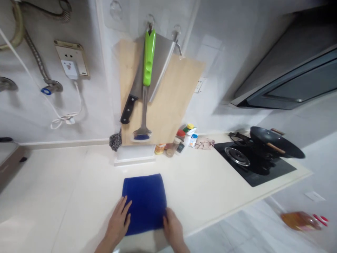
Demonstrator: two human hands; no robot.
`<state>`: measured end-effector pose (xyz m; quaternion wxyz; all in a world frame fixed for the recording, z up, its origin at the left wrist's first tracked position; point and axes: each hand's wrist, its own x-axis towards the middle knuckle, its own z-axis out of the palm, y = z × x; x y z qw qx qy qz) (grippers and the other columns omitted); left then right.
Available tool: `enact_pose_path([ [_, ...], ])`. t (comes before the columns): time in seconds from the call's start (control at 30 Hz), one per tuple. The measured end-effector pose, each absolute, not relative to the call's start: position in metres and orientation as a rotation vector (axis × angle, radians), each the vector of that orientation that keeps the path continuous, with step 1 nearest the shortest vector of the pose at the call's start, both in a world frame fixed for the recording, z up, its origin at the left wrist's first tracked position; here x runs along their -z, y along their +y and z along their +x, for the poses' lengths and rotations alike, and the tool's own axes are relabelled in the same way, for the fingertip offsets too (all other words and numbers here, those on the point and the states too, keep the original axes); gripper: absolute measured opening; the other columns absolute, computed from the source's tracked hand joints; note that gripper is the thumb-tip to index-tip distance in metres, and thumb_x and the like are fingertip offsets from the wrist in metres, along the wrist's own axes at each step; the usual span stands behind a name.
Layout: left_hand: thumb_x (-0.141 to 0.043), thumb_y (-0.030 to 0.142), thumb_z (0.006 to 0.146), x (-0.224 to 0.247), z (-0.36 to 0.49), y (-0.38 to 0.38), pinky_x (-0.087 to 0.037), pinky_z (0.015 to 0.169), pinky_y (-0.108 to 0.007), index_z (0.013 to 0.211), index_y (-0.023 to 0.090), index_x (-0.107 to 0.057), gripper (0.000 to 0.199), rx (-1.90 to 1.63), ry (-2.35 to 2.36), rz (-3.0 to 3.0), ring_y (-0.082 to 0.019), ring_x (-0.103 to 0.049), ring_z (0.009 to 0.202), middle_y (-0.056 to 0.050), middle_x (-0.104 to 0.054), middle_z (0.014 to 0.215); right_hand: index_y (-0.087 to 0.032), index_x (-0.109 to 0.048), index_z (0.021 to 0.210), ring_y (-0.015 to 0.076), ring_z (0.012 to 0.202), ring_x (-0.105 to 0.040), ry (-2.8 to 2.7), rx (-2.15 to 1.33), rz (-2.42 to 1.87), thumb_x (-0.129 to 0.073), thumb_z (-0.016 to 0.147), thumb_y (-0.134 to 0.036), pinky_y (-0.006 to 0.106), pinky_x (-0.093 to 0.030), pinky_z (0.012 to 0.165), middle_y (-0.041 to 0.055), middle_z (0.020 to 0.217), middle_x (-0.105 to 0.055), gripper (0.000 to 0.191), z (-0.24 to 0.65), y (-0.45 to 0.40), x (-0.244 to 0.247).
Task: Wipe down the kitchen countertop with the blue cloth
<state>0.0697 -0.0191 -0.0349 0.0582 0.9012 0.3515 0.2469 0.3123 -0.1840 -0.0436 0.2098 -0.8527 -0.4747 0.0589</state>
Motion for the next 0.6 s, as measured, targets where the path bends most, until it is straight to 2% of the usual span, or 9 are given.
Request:
enact_pose_path([
  [0.17,-0.043,0.038,0.095,0.026,0.064,-0.015,-0.052,0.105,-0.042,0.128,0.030,-0.063,0.039,-0.615,1.170,2.676,-0.024,-0.053,0.130,-0.003,-0.056,0.141,-0.023,-0.062,0.111,0.0194,0.090,-0.070,-1.400,-0.143,-2.523,-0.037,0.092,-0.014,0.028,-0.053,0.076,0.0080,0.104,-0.070,0.033,0.344,-0.198,0.021],
  [0.23,-0.040,0.041,0.096,0.024,0.063,-0.008,-0.053,0.103,-0.040,0.124,0.029,-0.065,0.040,-0.600,1.246,2.584,-0.022,-0.058,0.125,-0.004,-0.060,0.136,-0.022,-0.061,0.117,0.0220,0.093,-0.069,-1.410,0.017,-2.561,-0.037,0.093,-0.017,0.032,-0.054,0.077,0.0111,0.111,-0.069,0.034,0.345,-0.191,0.011],
  [0.3,-0.036,0.043,0.096,0.024,0.067,0.005,-0.051,0.105,-0.040,0.126,0.024,-0.064,0.045,-0.632,1.356,2.496,-0.023,-0.057,0.124,-0.008,-0.060,0.136,-0.019,-0.056,0.129,0.0246,0.107,-0.065,-1.468,0.155,-2.437,-0.037,0.097,-0.024,0.037,-0.054,0.087,0.0147,0.124,-0.065,0.037,0.333,-0.169,0.001],
  [0.37,-0.035,0.042,0.095,0.027,0.073,0.023,-0.045,0.110,-0.044,0.131,0.016,-0.060,0.051,-0.665,1.457,2.449,-0.028,-0.049,0.133,-0.014,-0.054,0.142,-0.015,-0.047,0.140,0.0257,0.127,-0.054,-1.608,0.189,-2.221,-0.036,0.099,-0.028,0.043,-0.048,0.104,0.0160,0.137,-0.057,0.045,0.308,-0.137,-0.008],
  [0.43,-0.037,0.040,0.093,0.030,0.078,0.040,-0.040,0.114,-0.050,0.133,0.011,-0.057,0.054,-0.674,1.528,2.429,-0.032,-0.040,0.140,-0.018,-0.048,0.146,-0.016,-0.035,0.149,0.0278,0.143,-0.035,-1.775,0.127,-2.080,-0.037,0.099,-0.032,0.052,-0.033,0.117,0.0128,0.152,-0.043,0.052,0.279,-0.105,-0.013],
  [0.53,-0.036,0.036,0.091,0.030,0.074,0.061,-0.034,0.115,-0.056,0.133,0.007,-0.057,0.055,-0.677,1.578,2.410,-0.036,-0.032,0.143,-0.023,-0.042,0.149,-0.029,-0.023,0.154,0.0340,0.148,-0.021,-2.046,-0.084,-1.936,-0.040,0.099,-0.044,0.067,-0.019,0.117,0.0055,0.161,-0.025,0.060,0.245,-0.077,-0.014],
  [0.6,-0.033,0.037,0.092,0.026,0.062,0.070,-0.027,0.116,-0.060,0.134,0.008,-0.056,0.057,-0.656,1.641,2.393,-0.038,-0.026,0.146,-0.024,-0.037,0.152,-0.034,-0.019,0.154,0.0363,0.149,-0.016,-2.110,-0.164,-1.921,-0.040,0.098,-0.048,0.072,-0.016,0.115,0.0020,0.163,-0.018,0.061,0.241,-0.076,-0.012],
])
